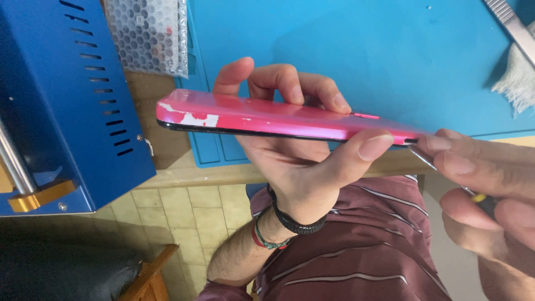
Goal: The person uses a blue plastic pry tool to separate the screen from the frame of a pink smartphone. They then use a metal spudger to carefully pry along the edges of the device, working to detach the display assembly from the chassis.
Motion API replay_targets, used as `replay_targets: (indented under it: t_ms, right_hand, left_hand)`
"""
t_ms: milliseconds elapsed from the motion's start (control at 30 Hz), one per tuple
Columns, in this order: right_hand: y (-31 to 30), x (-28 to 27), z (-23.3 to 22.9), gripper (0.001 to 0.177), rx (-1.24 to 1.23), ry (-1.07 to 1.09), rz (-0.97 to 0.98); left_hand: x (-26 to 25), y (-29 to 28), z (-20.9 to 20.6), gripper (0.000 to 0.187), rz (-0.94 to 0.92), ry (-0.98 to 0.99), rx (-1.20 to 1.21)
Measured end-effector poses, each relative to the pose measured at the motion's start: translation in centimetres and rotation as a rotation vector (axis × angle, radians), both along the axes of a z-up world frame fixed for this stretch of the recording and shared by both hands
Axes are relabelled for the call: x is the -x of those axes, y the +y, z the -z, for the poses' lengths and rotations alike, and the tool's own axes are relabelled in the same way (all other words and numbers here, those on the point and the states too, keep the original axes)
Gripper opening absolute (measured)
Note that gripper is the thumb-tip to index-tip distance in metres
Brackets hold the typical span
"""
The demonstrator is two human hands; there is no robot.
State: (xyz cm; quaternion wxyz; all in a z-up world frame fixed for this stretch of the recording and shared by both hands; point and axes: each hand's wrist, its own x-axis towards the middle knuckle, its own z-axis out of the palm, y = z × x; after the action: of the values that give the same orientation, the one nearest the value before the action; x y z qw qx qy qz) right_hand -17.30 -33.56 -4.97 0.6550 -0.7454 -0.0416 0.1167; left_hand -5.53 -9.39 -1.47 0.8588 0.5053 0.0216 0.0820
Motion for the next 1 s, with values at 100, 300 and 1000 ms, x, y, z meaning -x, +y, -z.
replay_targets:
  t_ms: [100,300,1000]
  right_hand:
    - [0.0,-0.5,-1.5,0.063,0.035,0.141,-0.001]
    - [-0.8,-0.5,-2.1,0.071,0.014,0.401,0.037]
    - [-2.2,1.0,1.9,0.075,0.055,0.262,0.061]
  left_hand:
    - [0.0,0.0,0.1,0.089,0.004,-0.005,0.0]
    - [0.0,0.1,-0.1,0.089,0.006,-0.007,-0.036]
    - [-0.2,0.1,-0.3,0.086,0.052,-0.024,-0.041]
